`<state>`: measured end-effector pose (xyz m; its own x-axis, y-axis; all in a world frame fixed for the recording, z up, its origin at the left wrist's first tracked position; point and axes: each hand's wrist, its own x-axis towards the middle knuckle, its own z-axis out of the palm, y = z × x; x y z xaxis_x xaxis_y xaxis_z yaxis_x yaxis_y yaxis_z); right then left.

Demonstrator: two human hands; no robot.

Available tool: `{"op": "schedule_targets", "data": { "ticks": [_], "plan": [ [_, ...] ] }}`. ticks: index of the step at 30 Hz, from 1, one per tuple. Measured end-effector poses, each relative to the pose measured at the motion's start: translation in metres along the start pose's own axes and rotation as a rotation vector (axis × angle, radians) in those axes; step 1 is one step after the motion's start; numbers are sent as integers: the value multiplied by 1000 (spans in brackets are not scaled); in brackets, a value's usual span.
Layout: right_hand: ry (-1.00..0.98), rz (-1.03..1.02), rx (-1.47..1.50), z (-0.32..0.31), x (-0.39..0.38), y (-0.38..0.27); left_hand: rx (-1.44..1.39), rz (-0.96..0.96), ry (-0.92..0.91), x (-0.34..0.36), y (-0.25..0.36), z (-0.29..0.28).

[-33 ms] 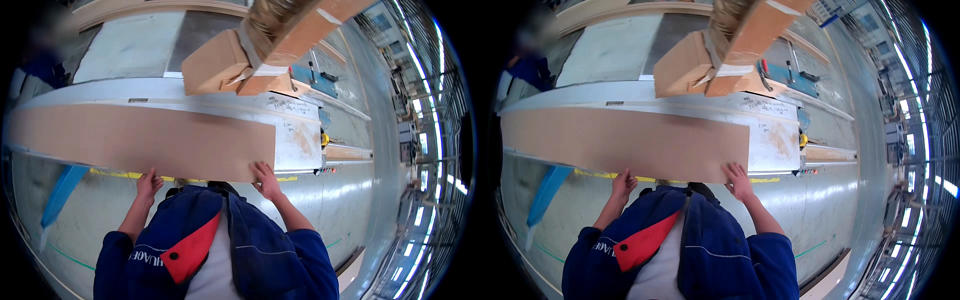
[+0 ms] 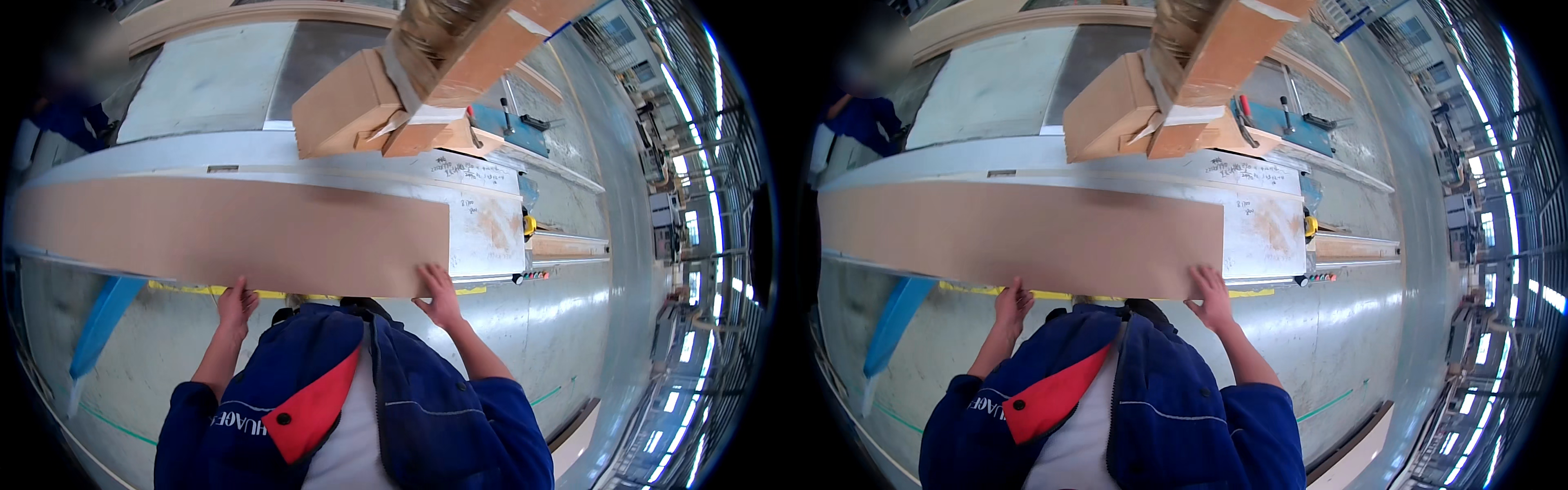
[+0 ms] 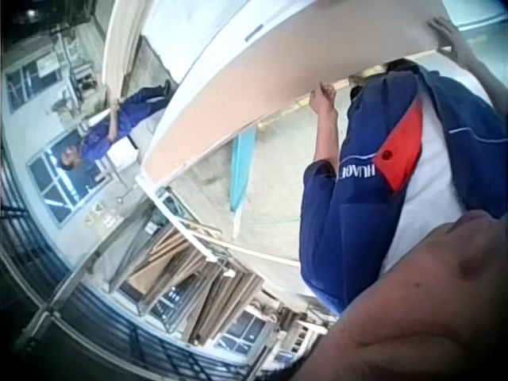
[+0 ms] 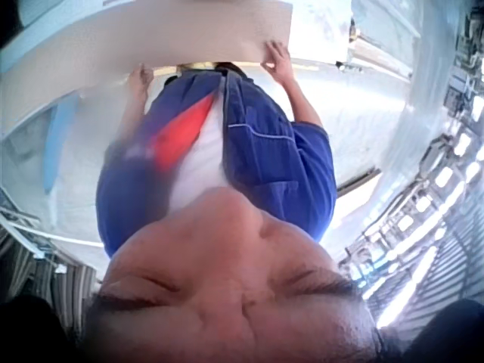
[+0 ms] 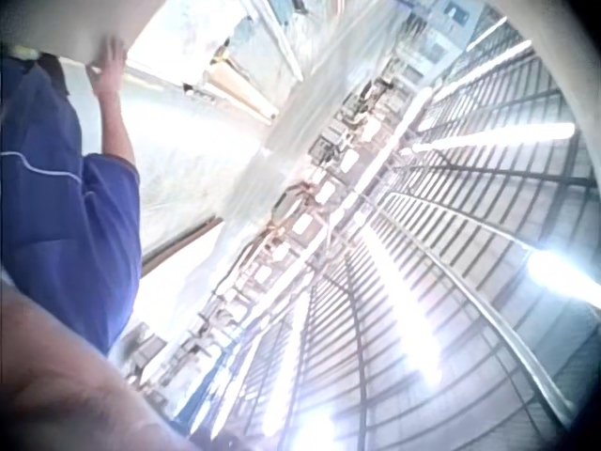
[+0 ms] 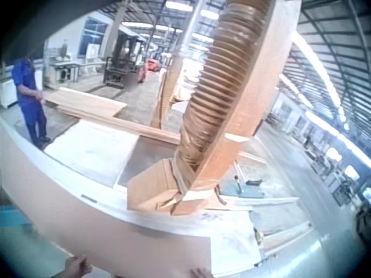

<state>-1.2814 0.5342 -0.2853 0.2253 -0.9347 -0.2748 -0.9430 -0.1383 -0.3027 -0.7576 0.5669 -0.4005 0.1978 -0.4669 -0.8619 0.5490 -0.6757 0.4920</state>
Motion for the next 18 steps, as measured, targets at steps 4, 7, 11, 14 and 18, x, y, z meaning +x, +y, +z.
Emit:
{"op": "schedule_targets", "data": {
  "ticks": [4,7,11,14,18],
  "plan": [
    [675,707,451,30,9,36,-211,104,295,60,65,-62],
    [904,1289,1134,9,39,99,-442,82,237,79,99,-65],
    [933,1676,1093,-7,88,125,-445,183,585,75,113,-27],
    [1080,1855,974,-17,116,121,-213,179,812,60,115,-10],
    [1081,1957,962,-23,117,116,-296,230,801,54,119,-4]
  ]
}}
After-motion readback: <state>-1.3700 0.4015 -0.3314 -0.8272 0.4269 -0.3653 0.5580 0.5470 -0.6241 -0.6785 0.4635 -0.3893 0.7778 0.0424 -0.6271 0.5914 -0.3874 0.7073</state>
